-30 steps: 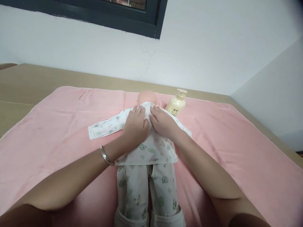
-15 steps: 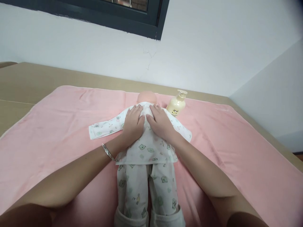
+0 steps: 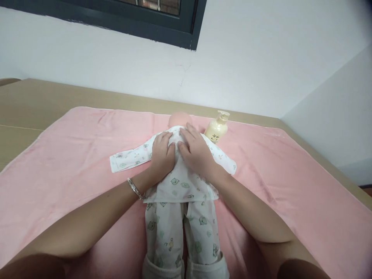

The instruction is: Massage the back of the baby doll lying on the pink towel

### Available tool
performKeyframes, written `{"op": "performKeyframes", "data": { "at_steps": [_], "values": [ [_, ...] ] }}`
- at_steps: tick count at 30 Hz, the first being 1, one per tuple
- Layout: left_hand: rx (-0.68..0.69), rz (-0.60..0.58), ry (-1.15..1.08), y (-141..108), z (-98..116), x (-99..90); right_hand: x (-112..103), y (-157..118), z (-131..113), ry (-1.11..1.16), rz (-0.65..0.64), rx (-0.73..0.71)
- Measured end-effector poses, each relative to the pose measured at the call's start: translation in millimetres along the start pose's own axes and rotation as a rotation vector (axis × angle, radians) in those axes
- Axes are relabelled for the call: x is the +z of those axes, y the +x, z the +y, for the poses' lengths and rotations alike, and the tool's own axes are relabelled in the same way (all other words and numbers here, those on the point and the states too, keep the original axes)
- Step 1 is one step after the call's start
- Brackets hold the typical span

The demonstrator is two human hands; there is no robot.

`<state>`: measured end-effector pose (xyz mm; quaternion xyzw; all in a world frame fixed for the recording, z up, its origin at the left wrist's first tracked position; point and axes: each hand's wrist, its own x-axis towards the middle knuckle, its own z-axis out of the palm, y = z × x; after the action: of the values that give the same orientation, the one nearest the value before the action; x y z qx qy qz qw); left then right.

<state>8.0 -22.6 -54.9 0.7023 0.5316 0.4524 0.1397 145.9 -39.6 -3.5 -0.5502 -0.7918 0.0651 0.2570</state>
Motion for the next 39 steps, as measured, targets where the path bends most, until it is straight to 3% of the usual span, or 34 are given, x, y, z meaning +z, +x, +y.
{"op": "performKeyframes", "data": {
  "at_steps": [3, 8, 12, 17, 21, 24, 27, 30, 34, 36, 39],
  "values": [
    [-0.004, -0.011, 0.004, 0, 0, 0.1, -2, 0, 0, -0.005, 0.049, 0.005],
    [-0.015, -0.025, 0.01, 2, 0, 0.6, -6, 3, 1, -0.027, -0.154, 0.015],
    [-0.017, -0.032, 0.026, 3, -1, 1.4, -8, 4, 0, -0.008, -0.053, 0.015],
    [-0.036, -0.045, 0.044, 4, -2, 1.9, -4, 5, 1, 0.0, -0.113, 0.025],
    [-0.033, -0.052, 0.05, 4, 0, 1.3, -2, 5, 4, 0.058, 0.025, 0.014],
    [-0.042, -0.093, 0.059, 7, -2, -1.3, 0, 5, 4, 0.016, -0.056, 0.0],
    [-0.044, -0.175, 0.072, 16, -8, -7.0, -16, 5, 0, 0.044, -0.193, 0.004],
    [-0.079, -0.185, 0.156, 26, -7, -14.3, -50, 4, 0, 0.169, -0.125, 0.022],
    [-0.042, -0.162, 0.092, 33, 32, -17.3, -92, 8, 20, 0.212, 0.198, 0.117],
    [-0.023, -0.206, -0.121, 40, 63, -12.5, -99, 14, 37, 0.223, 0.295, 0.149],
    [-0.199, -0.219, -0.592, 65, 108, 2.4, -97, 24, 58, 0.273, 0.293, 0.135]
  ]
}}
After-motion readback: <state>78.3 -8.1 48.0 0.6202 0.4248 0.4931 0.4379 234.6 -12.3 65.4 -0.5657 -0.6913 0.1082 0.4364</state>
